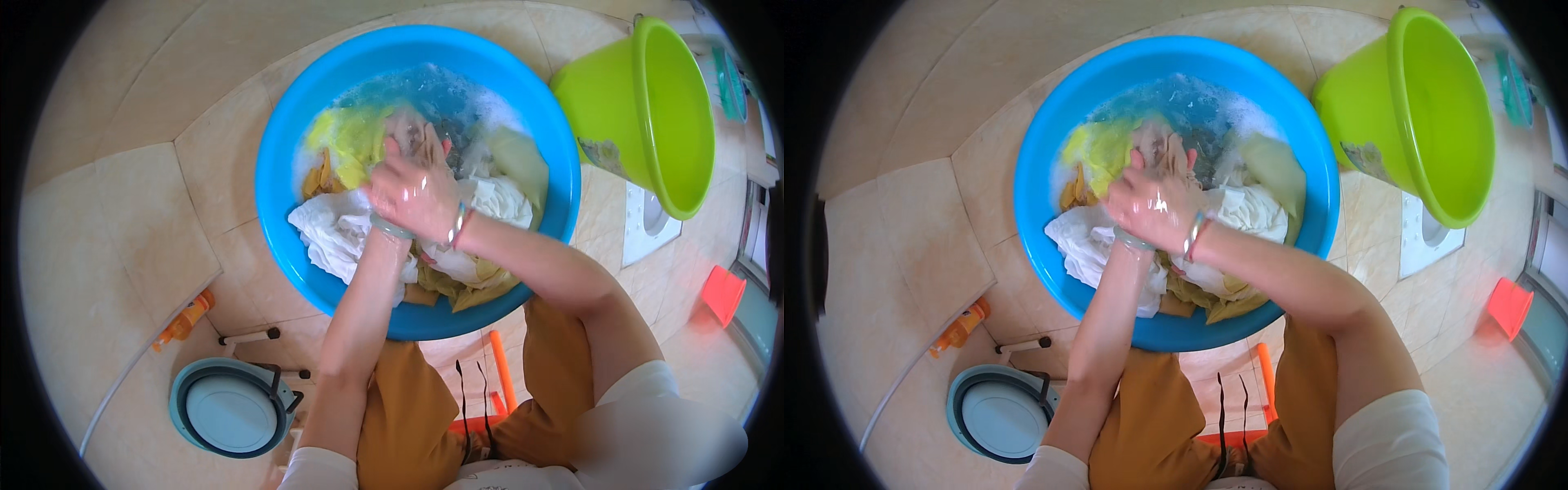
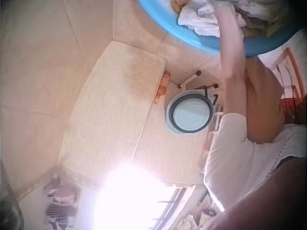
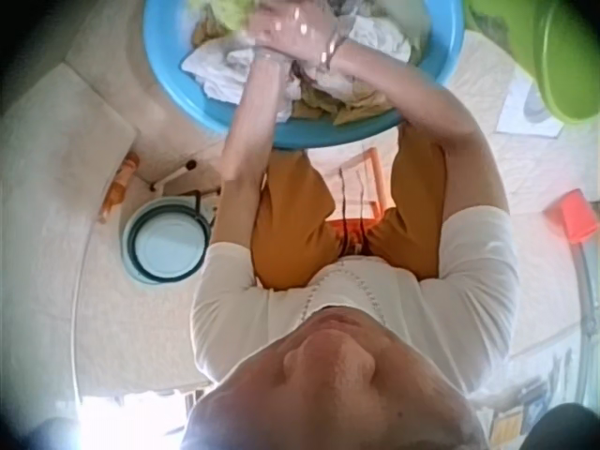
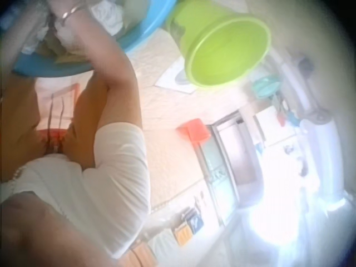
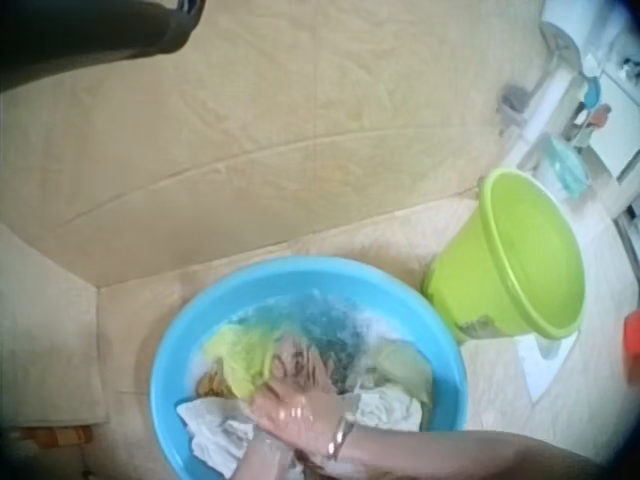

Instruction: The person hand washes a load of clothes in a blue basin filled with soapy water. They repeatedly submerge, scrub, and wring out various garments, including white, yellow, and pink items, before placing them back into the basin.

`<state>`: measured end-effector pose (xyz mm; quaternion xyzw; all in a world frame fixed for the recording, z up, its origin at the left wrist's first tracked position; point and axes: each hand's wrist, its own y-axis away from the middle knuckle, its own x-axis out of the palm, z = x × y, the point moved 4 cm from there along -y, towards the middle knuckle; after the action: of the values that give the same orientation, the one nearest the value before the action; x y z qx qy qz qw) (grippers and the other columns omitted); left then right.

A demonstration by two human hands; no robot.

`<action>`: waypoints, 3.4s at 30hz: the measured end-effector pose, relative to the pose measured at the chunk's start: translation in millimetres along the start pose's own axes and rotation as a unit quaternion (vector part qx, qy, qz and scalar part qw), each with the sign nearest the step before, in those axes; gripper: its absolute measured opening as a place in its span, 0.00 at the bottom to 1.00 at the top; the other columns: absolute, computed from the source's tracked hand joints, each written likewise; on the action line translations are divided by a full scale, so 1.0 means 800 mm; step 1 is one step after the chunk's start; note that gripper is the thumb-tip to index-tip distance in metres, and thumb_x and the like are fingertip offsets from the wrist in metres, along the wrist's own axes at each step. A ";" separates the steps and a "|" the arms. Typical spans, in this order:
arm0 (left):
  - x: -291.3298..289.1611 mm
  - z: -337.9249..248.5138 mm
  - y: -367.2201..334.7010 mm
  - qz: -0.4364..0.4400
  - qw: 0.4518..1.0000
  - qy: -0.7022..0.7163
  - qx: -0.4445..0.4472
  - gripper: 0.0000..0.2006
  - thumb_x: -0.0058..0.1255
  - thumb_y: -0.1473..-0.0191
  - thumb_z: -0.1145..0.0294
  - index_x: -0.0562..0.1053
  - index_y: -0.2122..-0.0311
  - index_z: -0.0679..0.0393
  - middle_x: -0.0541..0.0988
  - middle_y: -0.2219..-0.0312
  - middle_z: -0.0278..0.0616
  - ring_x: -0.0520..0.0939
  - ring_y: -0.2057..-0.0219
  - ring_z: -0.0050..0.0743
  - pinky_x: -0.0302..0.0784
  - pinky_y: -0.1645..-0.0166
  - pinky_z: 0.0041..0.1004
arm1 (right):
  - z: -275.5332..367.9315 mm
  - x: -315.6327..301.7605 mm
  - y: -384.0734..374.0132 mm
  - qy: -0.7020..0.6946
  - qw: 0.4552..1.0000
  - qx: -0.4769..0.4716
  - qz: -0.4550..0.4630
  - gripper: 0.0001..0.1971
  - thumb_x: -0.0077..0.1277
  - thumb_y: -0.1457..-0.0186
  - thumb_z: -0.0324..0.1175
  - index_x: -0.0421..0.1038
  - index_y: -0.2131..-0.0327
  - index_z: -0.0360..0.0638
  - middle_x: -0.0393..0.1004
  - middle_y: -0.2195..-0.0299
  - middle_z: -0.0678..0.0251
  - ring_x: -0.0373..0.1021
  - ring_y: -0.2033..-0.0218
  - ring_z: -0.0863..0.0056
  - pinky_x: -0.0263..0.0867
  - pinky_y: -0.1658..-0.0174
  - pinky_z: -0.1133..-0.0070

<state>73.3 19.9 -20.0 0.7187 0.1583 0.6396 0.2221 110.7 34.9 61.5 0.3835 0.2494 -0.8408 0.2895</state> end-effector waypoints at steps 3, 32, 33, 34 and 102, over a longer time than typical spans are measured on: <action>-0.002 0.016 0.014 -0.161 0.983 -0.055 -0.066 0.21 0.34 0.37 0.52 0.64 0.44 0.49 0.71 0.49 0.36 0.71 0.47 0.34 0.68 0.44 0.38 | -0.087 0.023 -0.041 0.014 0.988 0.148 0.031 0.09 0.45 0.46 0.36 0.74 0.73 0.45 0.74 0.73 0.57 0.72 0.70 0.53 0.69 0.64 0.62; 0.007 -0.016 -0.005 -0.022 0.997 -0.070 0.001 0.31 0.33 0.39 0.43 0.57 0.40 0.55 0.64 0.43 0.40 0.64 0.42 0.42 0.56 0.37 0.42 | -0.247 0.076 0.053 -0.264 0.908 0.325 -0.016 0.12 0.47 0.46 0.33 0.67 0.58 0.41 0.72 0.64 0.52 0.70 0.62 0.50 0.67 0.59 0.63; 0.010 -0.009 -0.012 -0.039 0.997 -0.070 0.006 0.31 0.34 0.40 0.42 0.58 0.40 0.54 0.64 0.43 0.40 0.64 0.42 0.42 0.56 0.38 0.42 | -0.257 0.074 0.053 -0.268 0.902 0.337 -0.026 0.11 0.47 0.46 0.31 0.67 0.59 0.41 0.71 0.63 0.52 0.70 0.61 0.50 0.67 0.59 0.63; 0.008 -0.020 -0.011 -0.050 0.994 -0.095 0.015 0.32 0.35 0.41 0.41 0.58 0.39 0.54 0.64 0.43 0.41 0.64 0.42 0.43 0.56 0.37 0.42 | -0.216 0.063 0.029 -0.170 0.936 0.303 -0.054 0.10 0.47 0.45 0.30 0.67 0.60 0.41 0.71 0.63 0.52 0.70 0.61 0.50 0.67 0.59 0.64; -0.005 -0.042 -0.035 -0.078 0.990 -0.121 0.005 0.19 0.33 0.36 0.57 0.66 0.48 0.57 0.72 0.51 0.41 0.72 0.49 0.36 0.67 0.44 0.35 | -0.189 0.031 0.021 -0.048 0.942 0.297 -0.150 0.17 0.43 0.41 0.46 0.63 0.57 0.44 0.72 0.64 0.50 0.71 0.66 0.52 0.68 0.66 0.62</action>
<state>40.8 45.5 -35.4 0.7774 0.1893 0.5275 0.2855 184.5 113.1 -49.2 0.3691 0.0284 -0.9279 0.0446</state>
